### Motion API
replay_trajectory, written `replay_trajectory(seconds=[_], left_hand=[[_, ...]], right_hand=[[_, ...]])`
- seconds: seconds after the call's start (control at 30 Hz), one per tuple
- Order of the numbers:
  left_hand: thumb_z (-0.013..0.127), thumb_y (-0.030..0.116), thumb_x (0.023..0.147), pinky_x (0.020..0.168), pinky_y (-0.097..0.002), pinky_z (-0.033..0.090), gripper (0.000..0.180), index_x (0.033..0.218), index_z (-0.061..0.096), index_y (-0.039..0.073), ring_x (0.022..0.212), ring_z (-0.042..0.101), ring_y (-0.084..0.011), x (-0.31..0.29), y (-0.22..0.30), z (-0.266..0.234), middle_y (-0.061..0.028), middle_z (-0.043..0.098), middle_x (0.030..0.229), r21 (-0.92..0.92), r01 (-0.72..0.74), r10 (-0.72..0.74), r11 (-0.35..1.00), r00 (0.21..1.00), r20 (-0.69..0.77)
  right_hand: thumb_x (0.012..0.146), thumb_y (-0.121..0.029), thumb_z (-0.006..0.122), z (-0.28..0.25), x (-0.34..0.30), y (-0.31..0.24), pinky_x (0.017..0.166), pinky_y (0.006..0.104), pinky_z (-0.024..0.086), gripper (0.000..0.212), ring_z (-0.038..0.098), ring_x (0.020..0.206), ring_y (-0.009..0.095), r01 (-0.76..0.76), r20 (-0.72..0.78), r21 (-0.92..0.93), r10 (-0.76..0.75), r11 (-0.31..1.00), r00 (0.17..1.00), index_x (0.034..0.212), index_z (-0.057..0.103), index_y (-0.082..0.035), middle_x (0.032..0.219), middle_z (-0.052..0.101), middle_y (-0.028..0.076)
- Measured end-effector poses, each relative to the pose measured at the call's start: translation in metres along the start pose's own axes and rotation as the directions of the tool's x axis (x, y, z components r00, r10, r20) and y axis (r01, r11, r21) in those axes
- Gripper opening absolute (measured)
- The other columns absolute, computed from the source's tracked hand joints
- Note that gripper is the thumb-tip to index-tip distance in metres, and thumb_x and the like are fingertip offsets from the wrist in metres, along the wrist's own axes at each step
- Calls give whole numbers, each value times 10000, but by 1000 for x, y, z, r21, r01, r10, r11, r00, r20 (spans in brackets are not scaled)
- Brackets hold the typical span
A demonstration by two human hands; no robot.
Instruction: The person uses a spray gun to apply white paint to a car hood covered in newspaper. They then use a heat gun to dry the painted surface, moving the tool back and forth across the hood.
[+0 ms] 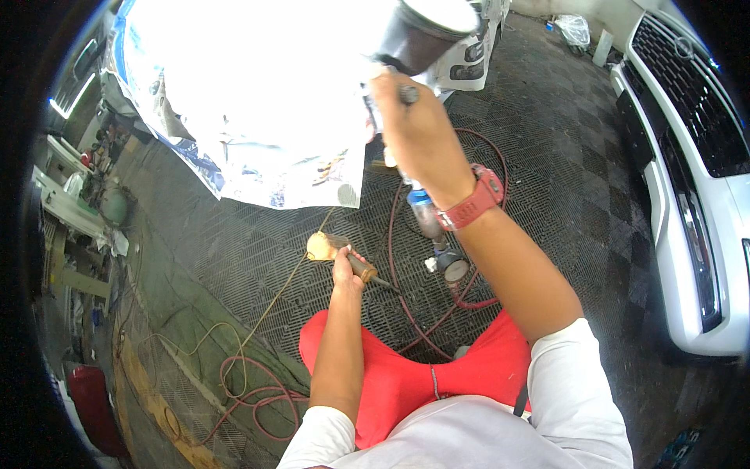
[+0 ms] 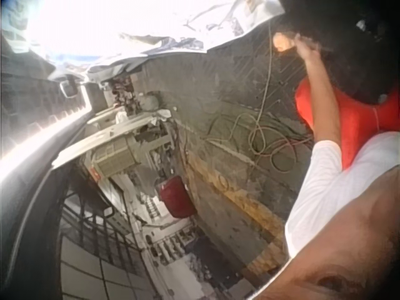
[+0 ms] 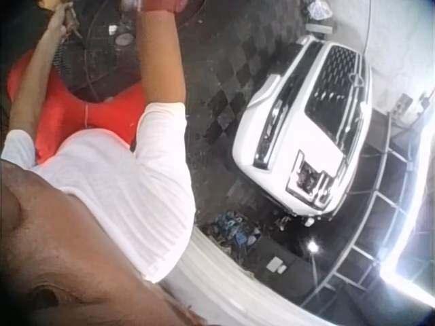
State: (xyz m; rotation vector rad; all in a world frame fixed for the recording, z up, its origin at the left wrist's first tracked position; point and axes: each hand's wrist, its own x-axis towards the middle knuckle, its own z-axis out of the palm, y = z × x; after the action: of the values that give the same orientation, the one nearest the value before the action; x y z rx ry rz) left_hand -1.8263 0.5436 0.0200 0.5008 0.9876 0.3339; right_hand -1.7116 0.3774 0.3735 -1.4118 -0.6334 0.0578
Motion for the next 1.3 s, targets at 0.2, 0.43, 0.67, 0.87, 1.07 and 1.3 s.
replay_trajectory(seconds=[0.2,0.43,0.67,0.87,1.07,1.3], left_hand=[[592,213,995,602,-340,544,177,877,525,100,646,568,-161,-4,1,4,-26,535,745,9,3,-3,1000,1000,-7],[598,209,987,584,-335,532,171,874,527,102,625,562,-170,-2,-2,6,-32,537,734,-23,19,-19,1000,1000,-24],[581,199,995,576,-327,531,171,869,524,97,613,557,-168,-8,-7,14,-32,532,722,-12,17,-17,1000,1000,1],[583,186,991,585,-324,535,166,873,525,85,627,556,-163,-10,-8,14,-29,525,736,-25,19,-19,1000,1000,5],[615,185,962,597,-328,540,158,877,527,85,649,564,-167,-8,-7,11,-36,531,758,-19,15,-15,1000,1000,-13],[624,193,957,601,-335,541,168,860,529,95,631,562,-170,-10,-3,7,-35,535,741,-15,-12,12,1000,1000,-10]], right_hand=[[1093,-442,474,4,19,-4,424,233,438,463,545,507,69,13,62,76,-18,997,998,928,621,-35,695,618,15],[1060,-563,477,-64,41,-14,410,194,465,555,717,703,121,-62,-46,-51,60,997,997,1153,630,-38,851,736,97],[1061,-582,441,-116,61,-18,411,202,451,600,743,753,143,-37,-216,-191,-6,981,976,1204,625,-30,923,760,125],[1060,-569,468,-98,72,-9,411,224,471,595,733,698,156,28,-191,-112,-49,993,980,1127,639,-3,860,748,123],[1071,-529,477,-34,66,-12,414,250,467,561,655,577,119,28,-89,-31,-30,999,996,938,662,-17,734,703,87],[1090,-427,448,33,54,-23,412,286,431,558,550,428,117,69,48,-10,-69,998,996,742,627,-29,603,628,51]])
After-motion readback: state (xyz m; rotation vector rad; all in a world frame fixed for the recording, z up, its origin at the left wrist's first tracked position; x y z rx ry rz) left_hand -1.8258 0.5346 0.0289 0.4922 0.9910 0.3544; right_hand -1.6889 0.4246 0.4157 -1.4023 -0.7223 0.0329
